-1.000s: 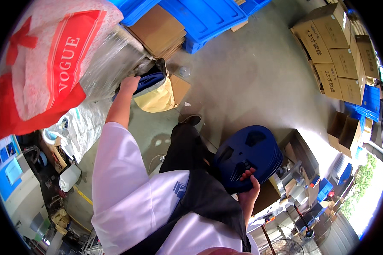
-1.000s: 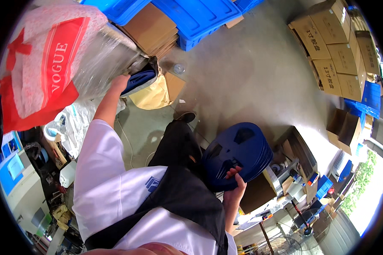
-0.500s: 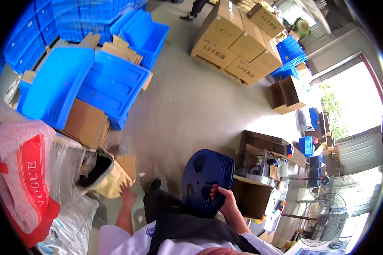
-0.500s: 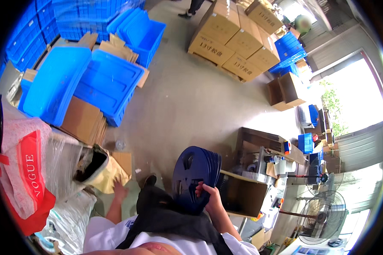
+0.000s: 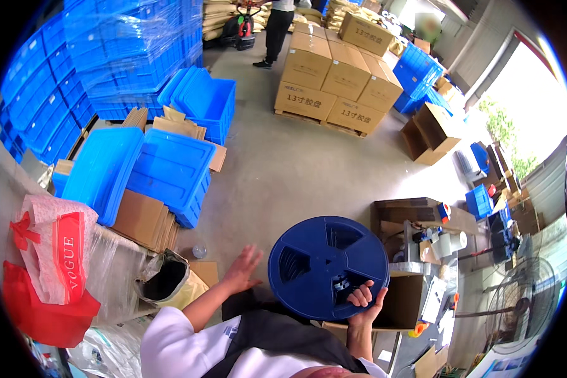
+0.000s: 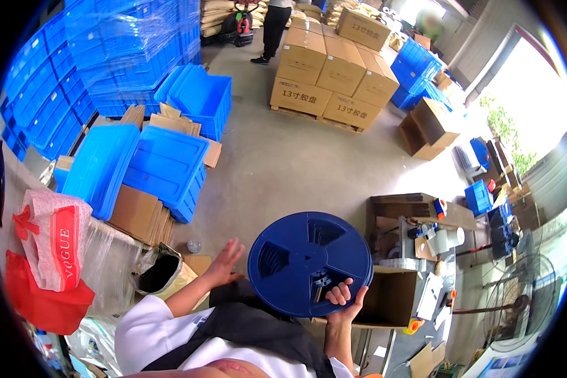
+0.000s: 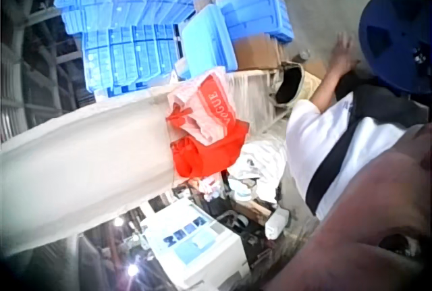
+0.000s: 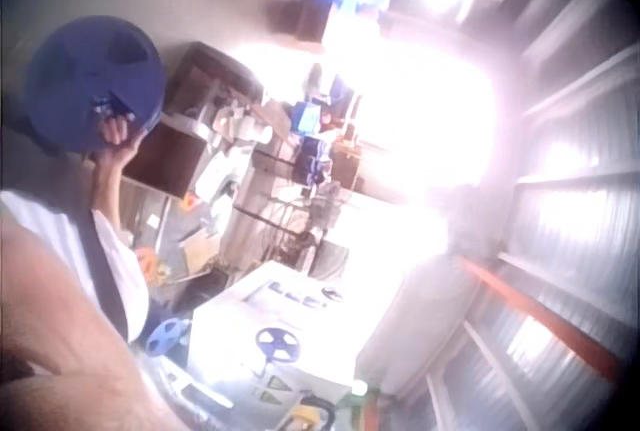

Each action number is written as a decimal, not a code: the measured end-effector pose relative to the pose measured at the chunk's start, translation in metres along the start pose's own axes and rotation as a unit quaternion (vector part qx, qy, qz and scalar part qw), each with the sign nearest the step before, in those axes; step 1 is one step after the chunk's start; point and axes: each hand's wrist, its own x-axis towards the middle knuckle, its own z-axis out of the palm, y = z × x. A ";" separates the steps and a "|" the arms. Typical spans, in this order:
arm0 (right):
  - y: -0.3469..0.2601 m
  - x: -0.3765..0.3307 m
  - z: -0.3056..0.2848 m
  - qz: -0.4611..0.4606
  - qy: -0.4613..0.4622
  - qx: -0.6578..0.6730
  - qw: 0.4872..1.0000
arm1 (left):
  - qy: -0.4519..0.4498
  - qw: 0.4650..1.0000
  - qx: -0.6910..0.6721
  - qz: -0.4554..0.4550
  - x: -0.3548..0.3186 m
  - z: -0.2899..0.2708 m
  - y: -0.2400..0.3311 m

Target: The person cleans plastic reels with a cloth and places them into a cardboard box.

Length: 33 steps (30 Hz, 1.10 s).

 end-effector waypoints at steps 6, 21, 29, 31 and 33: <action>-0.056 -0.055 -0.019 -0.089 -0.060 -0.021 0.994 | -0.067 0.961 0.127 0.235 0.050 0.013 0.087; -0.140 -0.156 -0.059 -0.257 -0.045 0.054 0.964 | -0.203 0.860 0.030 0.468 0.158 0.081 0.226; -0.117 -0.161 -0.069 -0.403 0.032 0.139 0.904 | -0.344 0.767 -0.011 0.542 0.238 0.116 0.251; -0.110 -0.155 -0.069 -0.427 0.050 0.136 0.893 | -0.368 0.741 -0.022 0.561 0.256 0.126 0.251; -0.108 -0.152 -0.067 -0.456 0.062 0.135 0.878 | -0.386 0.721 -0.041 0.574 0.271 0.137 0.254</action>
